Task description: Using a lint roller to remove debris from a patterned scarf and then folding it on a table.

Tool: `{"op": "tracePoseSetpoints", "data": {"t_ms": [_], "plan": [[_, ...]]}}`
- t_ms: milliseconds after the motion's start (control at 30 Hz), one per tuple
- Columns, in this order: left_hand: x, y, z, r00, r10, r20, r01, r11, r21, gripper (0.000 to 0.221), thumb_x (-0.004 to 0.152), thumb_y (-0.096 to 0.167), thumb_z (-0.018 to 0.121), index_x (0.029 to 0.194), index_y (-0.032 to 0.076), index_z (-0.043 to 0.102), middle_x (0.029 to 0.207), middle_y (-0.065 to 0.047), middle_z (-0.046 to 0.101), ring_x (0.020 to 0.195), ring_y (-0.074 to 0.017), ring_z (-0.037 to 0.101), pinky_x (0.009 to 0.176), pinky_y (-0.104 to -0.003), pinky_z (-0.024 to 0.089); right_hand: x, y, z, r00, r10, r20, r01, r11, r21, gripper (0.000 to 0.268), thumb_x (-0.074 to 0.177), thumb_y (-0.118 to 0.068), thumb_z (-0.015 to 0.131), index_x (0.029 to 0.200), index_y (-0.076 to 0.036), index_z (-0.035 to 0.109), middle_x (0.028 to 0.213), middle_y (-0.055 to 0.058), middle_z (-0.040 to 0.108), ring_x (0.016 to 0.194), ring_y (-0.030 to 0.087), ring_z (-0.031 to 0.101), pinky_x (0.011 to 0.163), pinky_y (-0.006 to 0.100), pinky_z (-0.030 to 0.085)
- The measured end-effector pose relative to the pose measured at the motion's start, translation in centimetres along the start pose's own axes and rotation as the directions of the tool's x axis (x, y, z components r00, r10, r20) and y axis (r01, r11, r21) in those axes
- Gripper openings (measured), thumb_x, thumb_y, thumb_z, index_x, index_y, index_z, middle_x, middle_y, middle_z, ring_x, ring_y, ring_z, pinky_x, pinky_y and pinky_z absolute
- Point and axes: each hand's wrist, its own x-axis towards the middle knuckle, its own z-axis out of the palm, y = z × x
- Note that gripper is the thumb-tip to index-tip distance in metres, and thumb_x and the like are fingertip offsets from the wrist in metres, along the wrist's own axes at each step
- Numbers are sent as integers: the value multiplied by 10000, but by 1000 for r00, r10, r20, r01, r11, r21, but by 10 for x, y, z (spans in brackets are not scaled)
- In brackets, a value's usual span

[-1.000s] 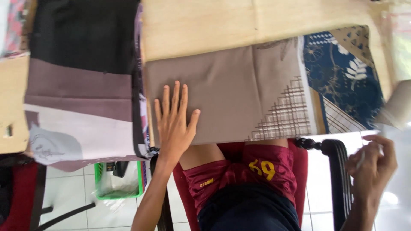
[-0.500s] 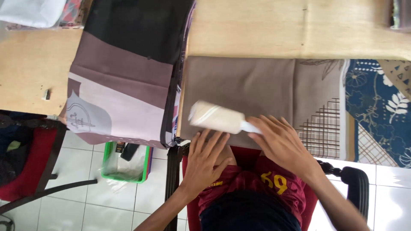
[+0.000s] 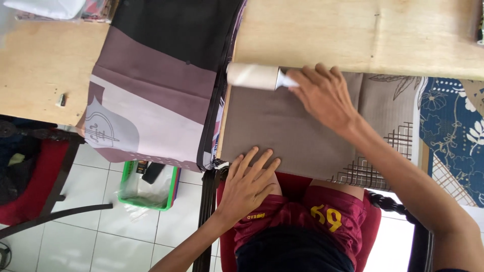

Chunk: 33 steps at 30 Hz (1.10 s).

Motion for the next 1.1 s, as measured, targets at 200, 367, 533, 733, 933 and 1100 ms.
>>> {"op": "tracePoseSetpoints", "data": {"t_ms": [200, 367, 533, 733, 933, 1100], "plan": [[23, -14, -19, 1000, -19, -21, 20, 1000, 9, 600, 1024, 546, 515, 1553, 265, 477, 1609, -67, 430, 1506, -359, 363, 1154, -540, 290, -15, -13, -53, 1000, 11, 28, -13, 999, 52, 285, 1016, -288, 646, 1297, -243, 672, 858, -14, 617, 830, 231, 650, 739, 383, 506], [29, -13, -22, 1000, -9, 17, 7, 995, 100, 595, 1053, 518, 457, 1595, 275, 419, 1668, -67, 357, 1553, -355, 280, 1171, -560, 240, -41, -12, -46, 990, -26, 138, 9, 992, 126, 269, 1063, -341, 493, 1245, -272, 678, 814, -4, 597, 791, 235, 616, 733, 376, 474], [29, -13, -22, 997, -33, 67, 22, 986, 166, 583, 1048, 513, 461, 1595, 318, 409, 1682, -31, 340, 1560, -337, 261, 1186, -556, 217, -5, 16, -14, 997, 46, 69, -51, 996, 73, 269, 1014, -271, 635, 1275, -222, 679, 855, 16, 610, 823, 279, 635, 736, 426, 494], [32, -7, -28, 996, -61, 62, 53, 990, 128, 643, 1007, 612, 466, 1568, 297, 454, 1669, -47, 362, 1542, -362, 289, 1173, -576, 254, 14, 38, 8, 995, 101, 1, -101, 994, 30, 352, 1073, -299, 589, 1424, -322, 613, 861, -43, 550, 812, 204, 594, 748, 373, 463], [70, -19, -52, 972, -228, 53, 230, 895, -381, 546, 1062, 387, 475, 1539, 122, 462, 1547, -178, 478, 1456, -431, 388, 1159, -629, 256, -29, -27, -57, 966, 260, 7, -242, 889, 388, 404, 1033, -125, 551, 1435, -87, 524, 1062, 168, 626, 952, 378, 661, 797, 511, 530], [137, -40, -46, 949, -307, -70, 223, 812, -540, 595, 1114, 433, 324, 1587, 73, 329, 1593, -221, 380, 1494, -434, 327, 1212, -620, 209, -61, -98, -87, 919, 378, 109, -366, 720, 589, 445, 960, 37, 533, 1397, 60, 449, 1206, 319, 618, 1005, 470, 658, 831, 572, 544]]}}
